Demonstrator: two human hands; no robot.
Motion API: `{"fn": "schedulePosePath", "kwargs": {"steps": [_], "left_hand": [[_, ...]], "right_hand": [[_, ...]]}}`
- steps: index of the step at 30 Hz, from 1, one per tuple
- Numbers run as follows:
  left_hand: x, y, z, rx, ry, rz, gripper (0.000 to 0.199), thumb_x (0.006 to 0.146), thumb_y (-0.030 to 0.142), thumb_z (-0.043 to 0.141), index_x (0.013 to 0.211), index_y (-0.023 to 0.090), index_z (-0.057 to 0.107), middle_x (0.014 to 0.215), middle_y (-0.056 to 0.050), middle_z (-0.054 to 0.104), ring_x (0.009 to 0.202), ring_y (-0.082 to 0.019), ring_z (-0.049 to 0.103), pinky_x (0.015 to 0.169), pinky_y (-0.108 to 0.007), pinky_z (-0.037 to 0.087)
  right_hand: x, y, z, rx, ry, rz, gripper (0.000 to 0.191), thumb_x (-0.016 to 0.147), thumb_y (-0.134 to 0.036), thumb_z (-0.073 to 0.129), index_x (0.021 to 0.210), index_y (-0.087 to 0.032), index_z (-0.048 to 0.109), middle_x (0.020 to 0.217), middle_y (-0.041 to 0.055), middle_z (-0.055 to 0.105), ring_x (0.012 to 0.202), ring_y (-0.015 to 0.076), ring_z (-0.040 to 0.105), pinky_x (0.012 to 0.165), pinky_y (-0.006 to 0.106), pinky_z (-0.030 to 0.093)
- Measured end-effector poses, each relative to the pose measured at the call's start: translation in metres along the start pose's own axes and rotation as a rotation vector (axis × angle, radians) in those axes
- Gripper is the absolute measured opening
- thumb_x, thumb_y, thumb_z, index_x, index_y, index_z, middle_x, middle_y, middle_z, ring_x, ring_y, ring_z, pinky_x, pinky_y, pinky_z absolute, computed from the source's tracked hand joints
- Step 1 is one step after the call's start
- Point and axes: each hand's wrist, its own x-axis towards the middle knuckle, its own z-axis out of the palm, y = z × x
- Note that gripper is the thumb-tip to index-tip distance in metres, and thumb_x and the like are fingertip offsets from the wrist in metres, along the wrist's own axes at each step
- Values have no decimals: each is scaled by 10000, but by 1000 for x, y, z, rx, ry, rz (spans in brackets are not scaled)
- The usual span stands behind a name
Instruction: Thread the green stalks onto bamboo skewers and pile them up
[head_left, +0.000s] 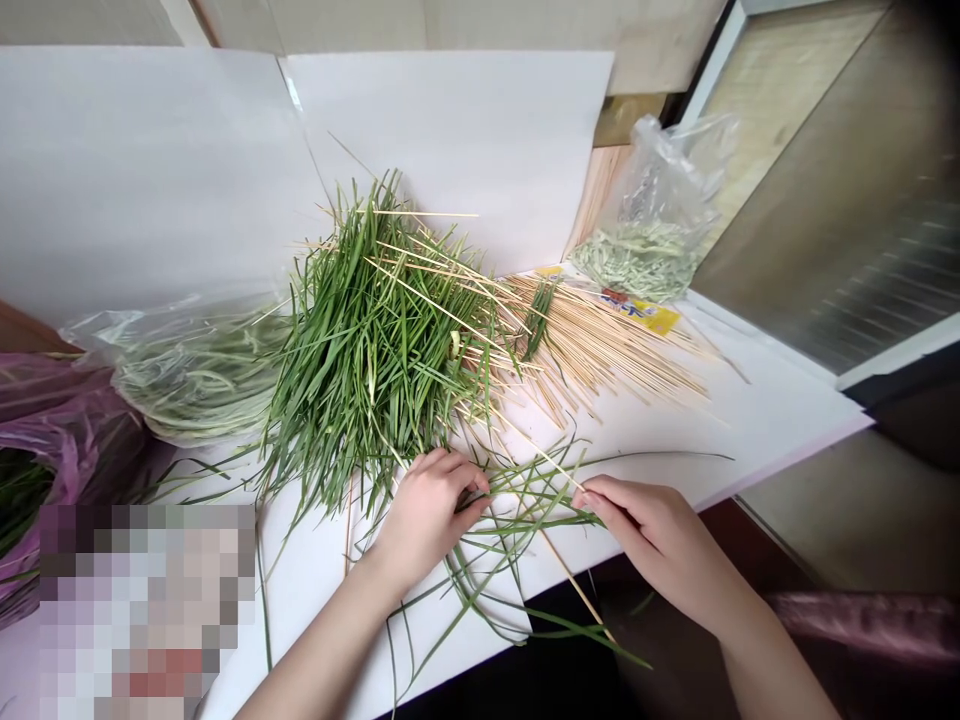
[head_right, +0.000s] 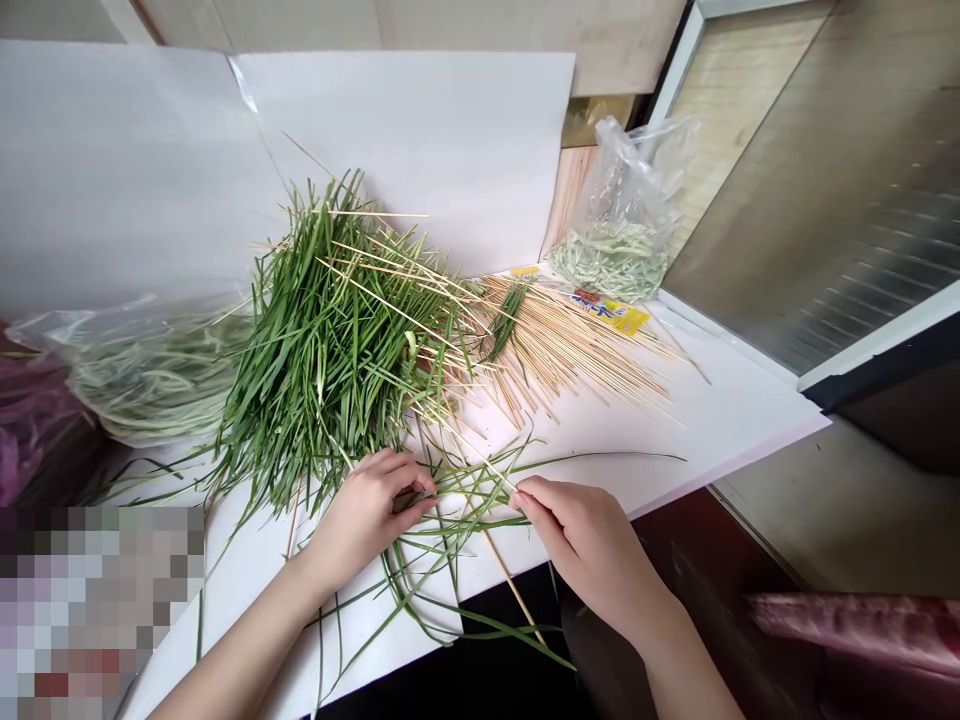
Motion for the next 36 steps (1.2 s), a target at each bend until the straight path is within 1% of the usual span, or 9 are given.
{"fn": "schedulePosePath", "kwargs": {"steps": [2,7,10,12,15,18,23,30,36], "left_hand": [[0,0,-1,5,-1,7,28,871,236,694,885,223,673,890,-13,685,889,-224,573,828,-365,407],[-1,-1,-5,67,-29,40,190,853,402,711,875,217,672,912,-48,677,904,-259,541,794,-381,397],[-1,-2,-6,57,-27,50,136,866,346,702,832,219,669,882,-42,681,896,-258,548,791,-378,394],[-2,-3,-6,-1,21,30,99,871,302,699,827,217,669,836,-34,686,854,-242,566,788,-369,403],[-2,-5,-9,-219,156,-54,86,885,284,684,845,210,664,797,-25,689,778,-202,600,759,-332,437],[-1,-6,-14,-554,290,-124,116,857,293,720,831,194,664,783,-21,674,724,-163,600,689,-278,460],[1,-10,-24,-1143,347,-171,171,777,231,801,840,163,657,749,-1,649,665,-115,614,666,-233,514],[0,-8,-31,-1445,359,-239,196,695,122,852,762,150,671,751,11,674,655,-64,618,654,-147,523],[0,-9,-38,-1714,593,-256,259,668,183,886,807,182,667,730,45,644,753,-103,690,716,-164,571]], "right_hand": [[0,-1,-1,2,4,-3,322,1078,-323,391,803,-223,525,699,0,577,640,198,555,602,266,383],[1,-1,-1,18,11,10,319,1074,-313,403,787,-226,511,689,-8,568,631,194,542,598,272,384],[1,0,-2,-1,25,-12,316,1075,-306,399,829,-216,575,714,9,611,644,197,571,604,270,410],[0,0,-3,-27,48,-38,320,1073,-309,406,853,-205,612,718,21,634,640,196,590,601,261,434],[-1,-1,-6,-69,79,-55,335,1072,-323,418,846,-201,632,690,15,633,598,184,591,583,241,452],[-1,0,-9,-90,74,-58,353,1078,-341,402,864,-206,648,697,17,632,625,190,608,594,234,465],[0,1,-12,-93,79,-76,389,1084,-364,373,869,-205,655,692,26,629,640,196,617,585,233,472],[-4,-9,-12,-43,62,-47,345,1075,-326,392,865,-208,640,720,31,649,643,200,613,610,249,485],[-8,-4,-13,-15,60,-66,343,1065,-336,405,861,-214,653,721,35,653,668,214,632,590,249,498]]}}
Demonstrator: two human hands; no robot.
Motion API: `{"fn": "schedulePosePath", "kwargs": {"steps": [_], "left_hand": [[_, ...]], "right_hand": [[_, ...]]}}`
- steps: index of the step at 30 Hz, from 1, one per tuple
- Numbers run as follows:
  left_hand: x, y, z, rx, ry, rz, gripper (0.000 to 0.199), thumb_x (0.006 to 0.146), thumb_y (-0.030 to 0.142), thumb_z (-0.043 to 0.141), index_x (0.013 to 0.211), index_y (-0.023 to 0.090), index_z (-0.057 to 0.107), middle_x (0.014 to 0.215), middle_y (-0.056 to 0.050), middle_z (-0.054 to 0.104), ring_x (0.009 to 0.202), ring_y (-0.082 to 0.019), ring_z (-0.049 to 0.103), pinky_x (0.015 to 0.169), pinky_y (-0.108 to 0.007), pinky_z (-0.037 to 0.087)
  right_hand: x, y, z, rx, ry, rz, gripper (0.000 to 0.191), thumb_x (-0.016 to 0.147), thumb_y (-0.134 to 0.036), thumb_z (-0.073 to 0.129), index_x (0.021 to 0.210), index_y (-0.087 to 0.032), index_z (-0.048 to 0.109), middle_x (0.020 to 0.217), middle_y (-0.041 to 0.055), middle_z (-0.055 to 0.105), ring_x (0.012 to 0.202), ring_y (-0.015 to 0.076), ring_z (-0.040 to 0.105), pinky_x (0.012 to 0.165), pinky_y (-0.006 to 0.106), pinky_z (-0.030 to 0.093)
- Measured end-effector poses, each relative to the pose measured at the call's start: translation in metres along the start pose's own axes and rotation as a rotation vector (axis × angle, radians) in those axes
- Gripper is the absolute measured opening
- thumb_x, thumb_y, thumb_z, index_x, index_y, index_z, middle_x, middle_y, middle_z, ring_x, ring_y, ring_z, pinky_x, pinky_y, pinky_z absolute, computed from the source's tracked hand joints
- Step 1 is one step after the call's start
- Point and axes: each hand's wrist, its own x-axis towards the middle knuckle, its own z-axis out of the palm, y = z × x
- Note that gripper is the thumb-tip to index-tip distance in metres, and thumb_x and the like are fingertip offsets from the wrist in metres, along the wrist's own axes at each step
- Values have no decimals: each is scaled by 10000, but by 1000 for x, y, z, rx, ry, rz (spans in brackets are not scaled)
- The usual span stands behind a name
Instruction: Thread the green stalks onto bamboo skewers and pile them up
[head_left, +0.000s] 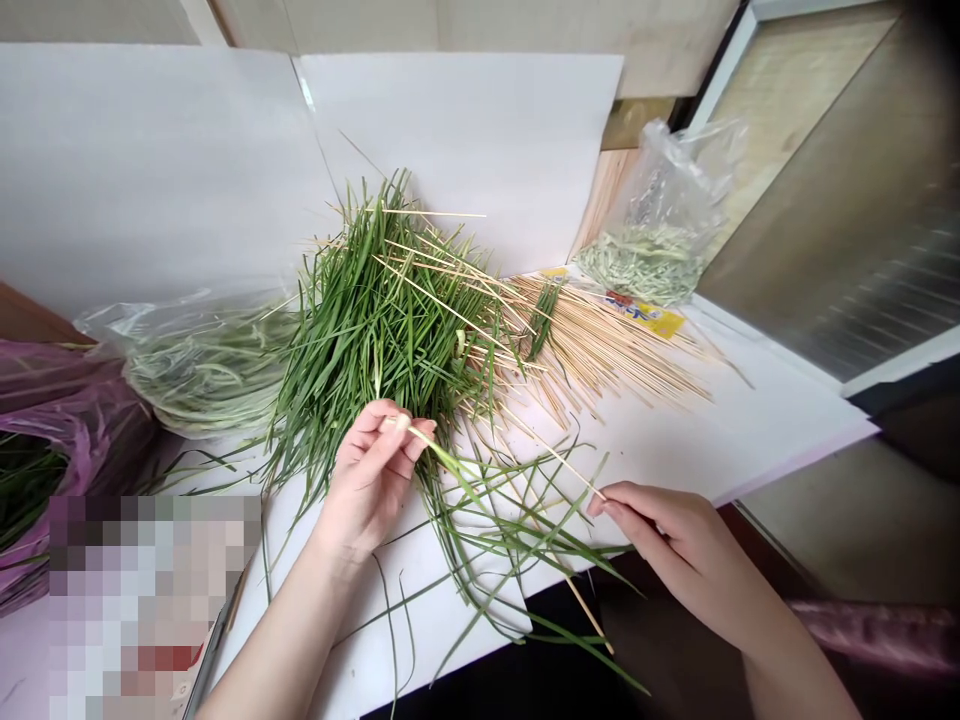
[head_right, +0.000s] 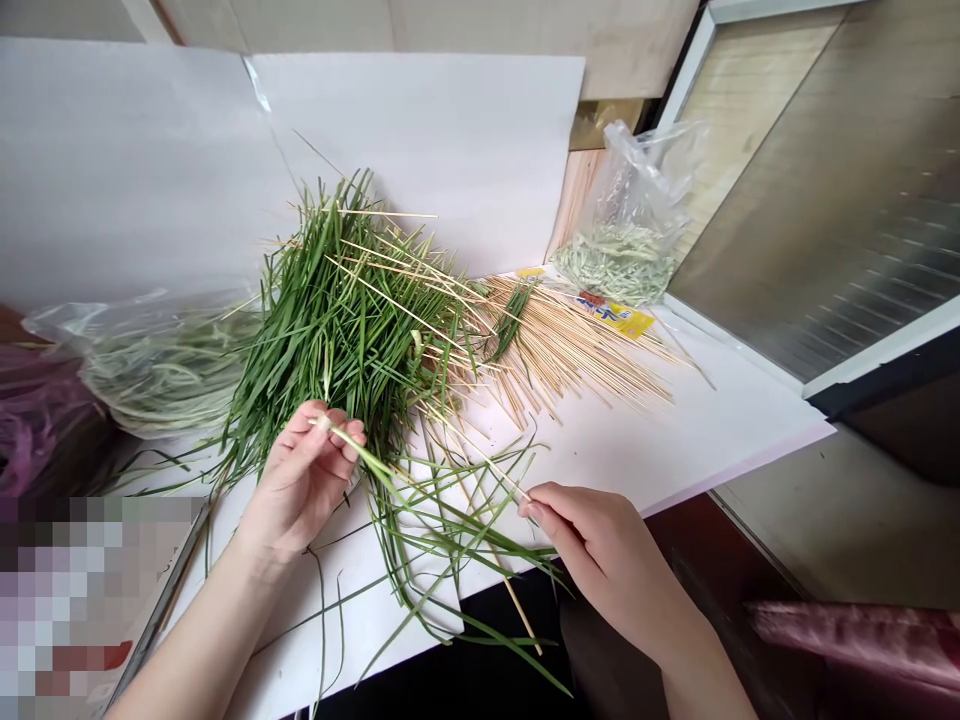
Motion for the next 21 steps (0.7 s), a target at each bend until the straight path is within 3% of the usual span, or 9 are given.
{"fn": "schedulePosePath", "kwargs": {"steps": [9,12,17,21], "left_hand": [[-5,25,2,-563,-82,6,167,869,29,626,988,143,593,716,34,594,584,-20,576,533,-83,473],[-7,25,0,-450,-101,1,258,823,55,710,1036,158,606,714,50,602,543,-18,550,478,-86,440],[-3,-1,-1,6,-66,-189,233,760,153,812,933,163,656,727,19,656,549,-47,557,512,-125,472],[-5,-23,1,49,-32,-326,246,729,182,846,907,153,680,739,2,682,591,-52,592,572,-121,500]], "right_hand": [[0,-2,-2,-11,-10,16,324,1056,-323,429,843,-215,648,741,30,668,656,209,635,599,255,502],[-2,-2,-2,-4,-16,8,328,1057,-322,426,865,-218,670,748,39,676,669,217,641,597,261,505],[-3,-6,5,41,-112,-46,346,1068,-328,422,876,-229,691,744,57,680,681,235,654,607,276,515],[-1,-11,13,52,-185,-64,345,1082,-308,413,862,-235,670,739,42,672,659,224,648,630,281,510]]}}
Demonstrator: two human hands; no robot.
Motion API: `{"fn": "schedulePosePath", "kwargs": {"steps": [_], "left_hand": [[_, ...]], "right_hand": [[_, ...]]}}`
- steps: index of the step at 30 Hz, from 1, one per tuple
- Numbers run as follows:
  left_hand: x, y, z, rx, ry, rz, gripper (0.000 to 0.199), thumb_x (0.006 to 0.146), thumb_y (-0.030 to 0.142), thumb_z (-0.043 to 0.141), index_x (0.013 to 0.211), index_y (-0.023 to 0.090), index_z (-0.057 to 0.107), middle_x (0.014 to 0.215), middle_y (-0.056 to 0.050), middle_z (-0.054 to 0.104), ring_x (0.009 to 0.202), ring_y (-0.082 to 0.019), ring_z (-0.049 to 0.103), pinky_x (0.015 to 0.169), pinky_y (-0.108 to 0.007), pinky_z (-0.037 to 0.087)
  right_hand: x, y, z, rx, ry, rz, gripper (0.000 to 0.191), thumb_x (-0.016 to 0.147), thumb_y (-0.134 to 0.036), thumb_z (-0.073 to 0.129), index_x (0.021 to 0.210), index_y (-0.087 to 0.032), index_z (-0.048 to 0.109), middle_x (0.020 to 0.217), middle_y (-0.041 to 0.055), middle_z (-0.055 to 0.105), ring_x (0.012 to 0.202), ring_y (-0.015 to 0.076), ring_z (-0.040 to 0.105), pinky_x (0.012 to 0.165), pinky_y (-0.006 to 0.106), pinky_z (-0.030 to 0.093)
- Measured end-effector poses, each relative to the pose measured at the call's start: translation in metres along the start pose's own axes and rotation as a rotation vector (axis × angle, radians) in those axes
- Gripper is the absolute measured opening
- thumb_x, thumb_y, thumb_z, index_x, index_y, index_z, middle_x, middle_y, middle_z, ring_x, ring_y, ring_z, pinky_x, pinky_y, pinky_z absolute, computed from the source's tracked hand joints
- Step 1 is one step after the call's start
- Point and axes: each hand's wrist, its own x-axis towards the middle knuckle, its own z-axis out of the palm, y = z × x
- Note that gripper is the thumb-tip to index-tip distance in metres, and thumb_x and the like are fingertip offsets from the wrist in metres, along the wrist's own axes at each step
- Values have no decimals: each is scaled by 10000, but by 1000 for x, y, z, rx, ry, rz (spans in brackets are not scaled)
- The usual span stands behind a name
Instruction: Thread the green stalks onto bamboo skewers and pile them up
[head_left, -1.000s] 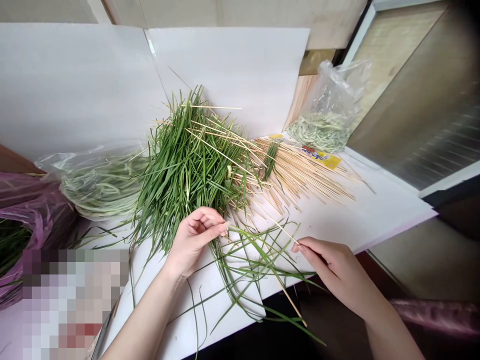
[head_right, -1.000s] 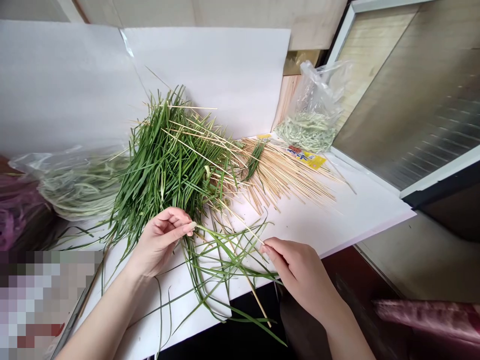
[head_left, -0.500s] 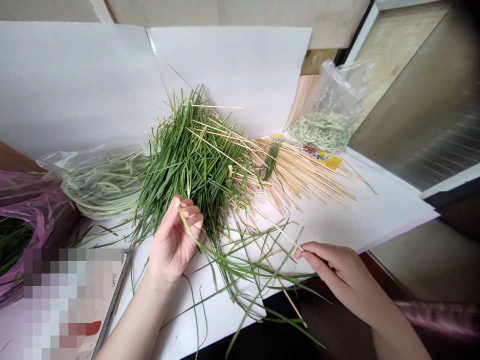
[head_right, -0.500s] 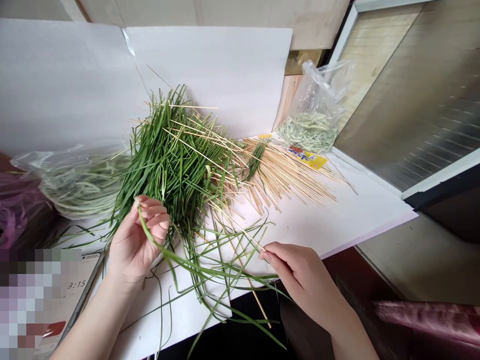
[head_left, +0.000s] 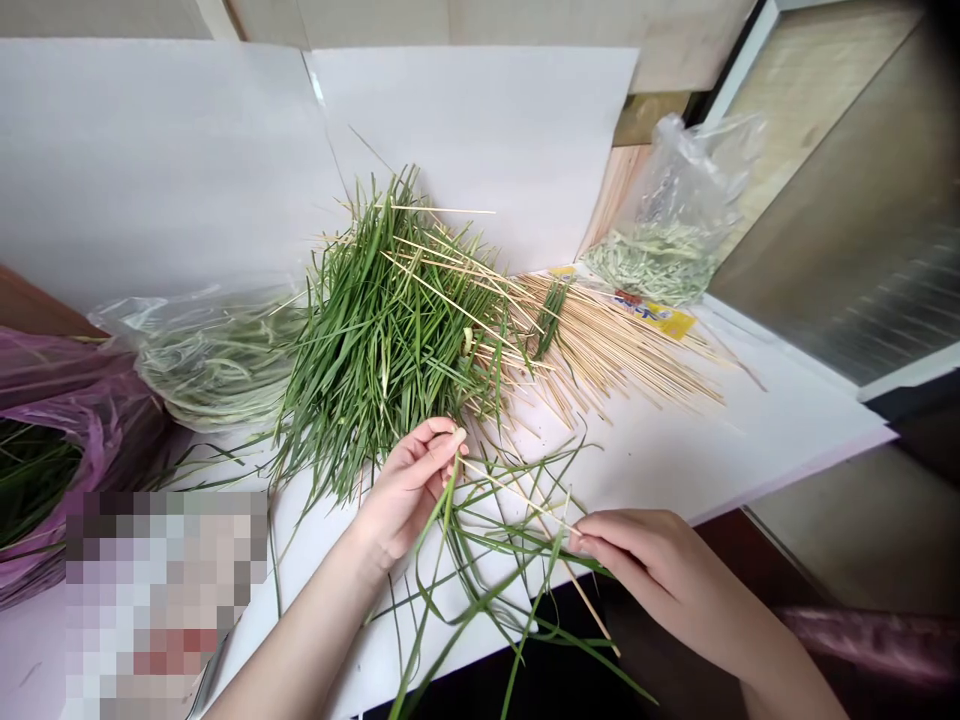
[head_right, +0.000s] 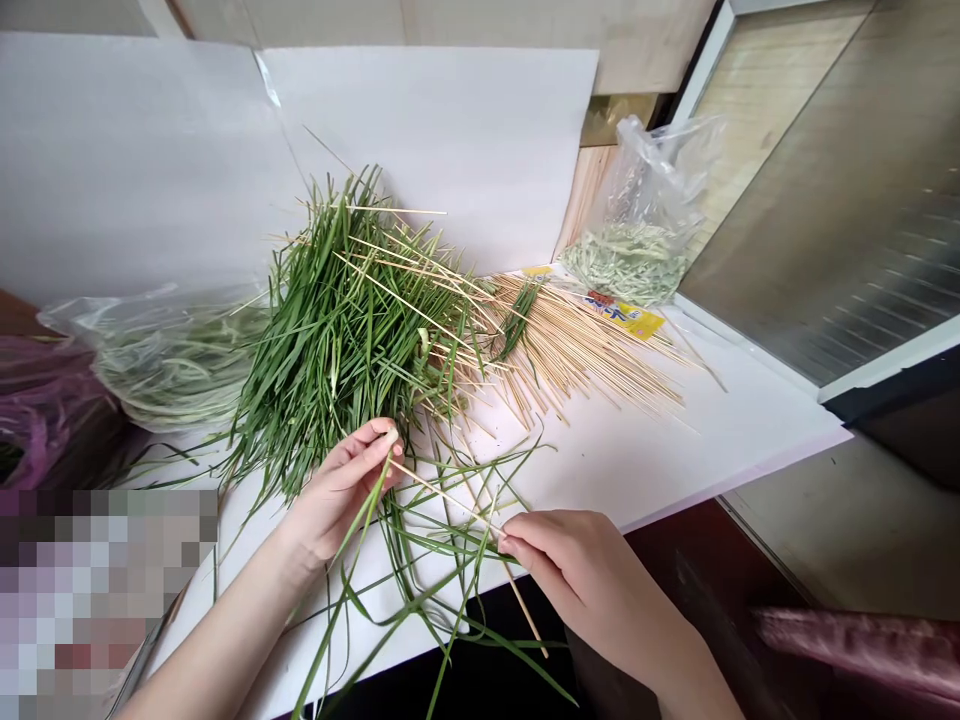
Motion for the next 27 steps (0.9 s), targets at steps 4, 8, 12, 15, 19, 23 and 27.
{"fn": "schedulePosePath", "kwargs": {"steps": [4,8,12,15,19,23,27], "left_hand": [[-1,-6,-1,-31,27,-35,226,703,192,867,867,147,718,749,7,689,595,-45,600,598,-121,520],[-1,-4,-3,-22,22,-21,221,695,233,878,846,128,756,745,-5,687,595,-46,596,606,-126,525],[0,-3,-3,21,-17,9,195,745,267,845,846,117,771,720,-5,656,577,-38,567,599,-126,512],[0,-3,-4,61,-40,0,193,794,297,805,876,125,771,696,0,622,580,-44,557,583,-129,491],[-1,-3,-4,121,-82,-10,212,858,334,738,888,124,759,665,8,567,579,-52,531,567,-136,457],[-1,-3,-2,159,-99,6,224,863,337,730,875,115,762,664,10,544,571,-47,491,568,-137,436],[-1,-3,-2,178,-90,13,227,833,348,761,857,122,769,647,15,541,564,-42,480,565,-134,426]], "right_hand": [[1,-1,2,-30,-20,-5,354,1084,-289,417,805,-232,628,708,23,649,621,208,629,606,272,481],[1,-1,0,-60,3,-8,365,1084,-280,414,779,-231,607,677,13,631,590,201,611,579,268,460],[1,-1,-1,-79,17,-22,377,1088,-296,408,778,-232,614,677,17,635,584,201,612,575,265,462],[0,-1,-1,-84,25,-26,394,1088,-299,406,762,-229,616,658,17,630,565,198,602,562,264,456],[0,-1,-1,-86,14,-23,342,1074,-243,425,794,-222,620,697,20,643,600,195,605,591,264,451],[1,-2,-1,-83,-39,3,323,1067,-199,422,780,-214,570,700,12,623,608,181,586,607,254,423],[1,-1,0,-91,-54,14,329,1064,-194,409,751,-217,509,676,-2,589,594,175,552,595,250,387]]}}
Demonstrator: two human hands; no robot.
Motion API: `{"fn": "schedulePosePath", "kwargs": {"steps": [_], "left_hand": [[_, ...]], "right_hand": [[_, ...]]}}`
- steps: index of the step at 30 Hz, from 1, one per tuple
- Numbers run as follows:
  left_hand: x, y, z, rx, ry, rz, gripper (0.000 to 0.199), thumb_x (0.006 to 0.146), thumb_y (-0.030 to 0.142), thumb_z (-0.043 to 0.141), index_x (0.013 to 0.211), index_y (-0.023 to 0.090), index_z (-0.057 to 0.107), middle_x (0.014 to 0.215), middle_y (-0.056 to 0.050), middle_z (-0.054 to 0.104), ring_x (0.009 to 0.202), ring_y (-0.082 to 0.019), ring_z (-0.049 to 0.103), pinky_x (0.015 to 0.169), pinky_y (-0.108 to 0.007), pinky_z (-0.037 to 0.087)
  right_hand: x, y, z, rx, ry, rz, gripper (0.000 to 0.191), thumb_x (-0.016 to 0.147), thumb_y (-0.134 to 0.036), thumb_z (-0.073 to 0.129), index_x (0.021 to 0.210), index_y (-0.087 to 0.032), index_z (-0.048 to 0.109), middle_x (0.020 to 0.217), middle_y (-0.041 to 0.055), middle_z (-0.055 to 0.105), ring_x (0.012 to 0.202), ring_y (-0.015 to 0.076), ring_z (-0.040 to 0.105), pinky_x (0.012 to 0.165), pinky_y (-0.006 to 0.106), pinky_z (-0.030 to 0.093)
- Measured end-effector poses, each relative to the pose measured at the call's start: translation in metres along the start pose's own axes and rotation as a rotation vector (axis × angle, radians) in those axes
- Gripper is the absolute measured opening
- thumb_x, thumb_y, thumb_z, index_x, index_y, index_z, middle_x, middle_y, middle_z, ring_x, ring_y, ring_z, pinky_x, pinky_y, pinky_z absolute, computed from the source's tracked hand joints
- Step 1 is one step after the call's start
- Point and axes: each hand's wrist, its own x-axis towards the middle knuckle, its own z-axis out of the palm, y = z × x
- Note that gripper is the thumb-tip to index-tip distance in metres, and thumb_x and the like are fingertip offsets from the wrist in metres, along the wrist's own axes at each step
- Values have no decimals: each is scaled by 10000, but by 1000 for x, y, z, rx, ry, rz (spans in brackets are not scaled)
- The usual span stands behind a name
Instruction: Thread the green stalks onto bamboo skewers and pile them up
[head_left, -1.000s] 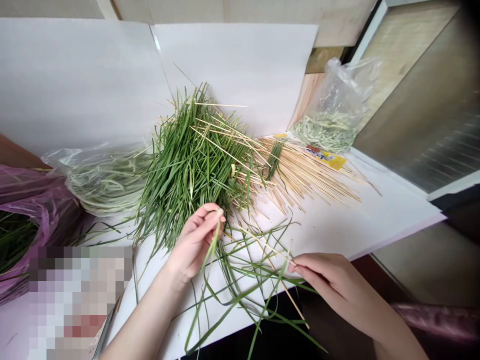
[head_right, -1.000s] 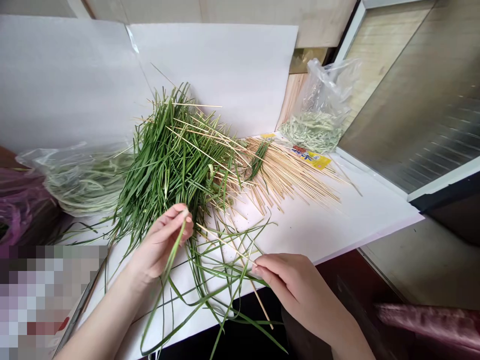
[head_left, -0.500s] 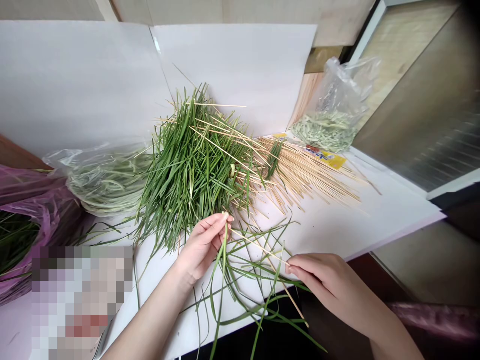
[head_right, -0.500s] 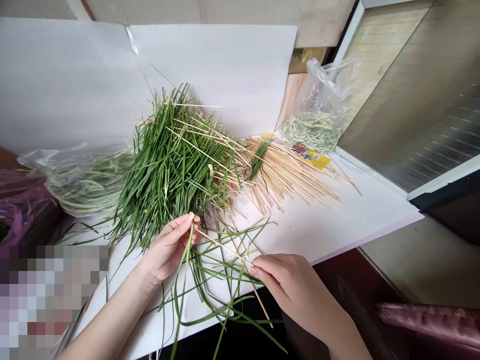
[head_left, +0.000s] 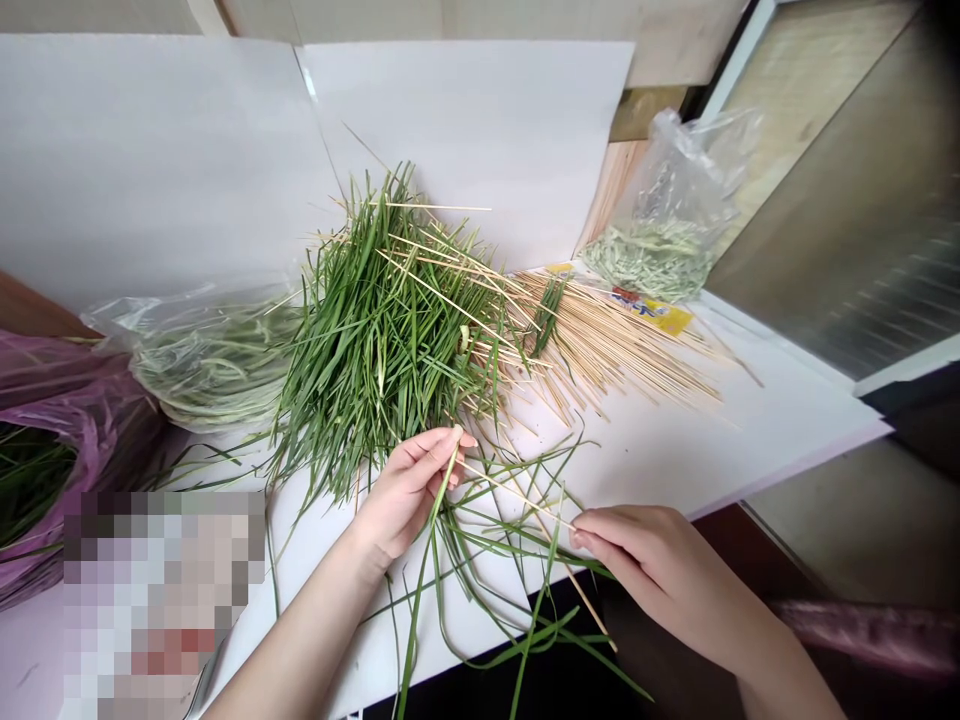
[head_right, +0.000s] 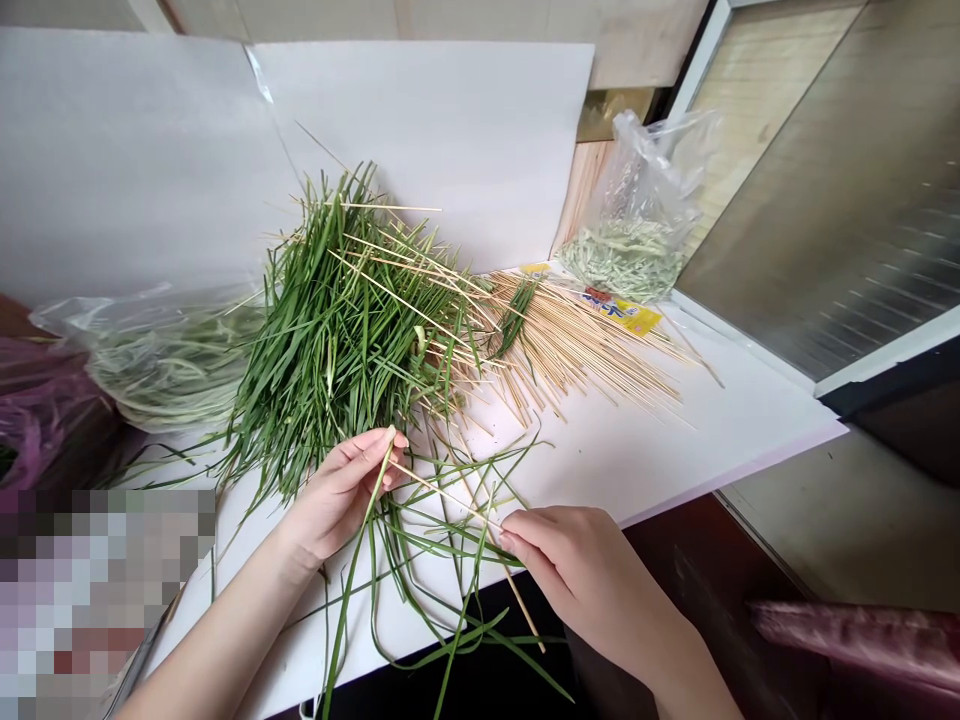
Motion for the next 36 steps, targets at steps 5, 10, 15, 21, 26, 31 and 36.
{"fn": "schedulePosePath", "kwargs": {"steps": [5,10,15,21,26,31,36], "left_hand": [[0,0,-2,34,35,-11,244,789,364,802,851,129,783,672,7,583,569,-30,488,577,-121,431],[0,0,-3,80,72,9,238,747,357,836,832,139,792,733,-9,642,581,-26,502,569,-109,428],[2,-2,-4,131,74,53,205,759,348,826,820,154,796,719,-4,649,581,-28,503,560,-105,413],[2,-3,0,198,93,92,199,772,343,813,819,151,794,742,-16,669,590,-41,498,571,-128,418],[1,-4,1,171,140,139,173,766,323,821,815,166,771,666,23,615,574,-42,494,554,-129,410],[0,-5,2,170,140,197,164,780,298,813,860,168,754,728,7,672,630,-61,574,625,-148,477],[-1,-3,4,142,176,209,174,765,284,825,862,158,754,724,-4,695,600,-69,599,606,-163,493]], "right_hand": [[0,1,1,2,1,4,333,1059,-203,407,730,-222,452,650,-13,550,575,172,517,575,254,348],[1,3,3,24,3,4,325,1056,-205,392,734,-223,426,655,-12,547,581,173,511,576,270,326],[2,3,5,40,0,-2,319,1057,-203,371,742,-222,420,663,-14,554,579,169,507,571,279,307],[3,4,8,50,10,2,316,1054,-208,365,743,-225,417,654,-17,531,569,169,491,567,281,295],[5,5,12,66,56,7,306,1053,-212,370,750,-227,401,638,-37,461,559,156,451,555,280,263],[6,7,14,43,88,23,291,1052,-227,378,761,-230,371,629,-52,397,549,148,398,552,280,243],[7,6,17,46,68,11,298,1051,-216,386,754,-226,368,630,-48,429,554,145,428,559,284,237]]}}
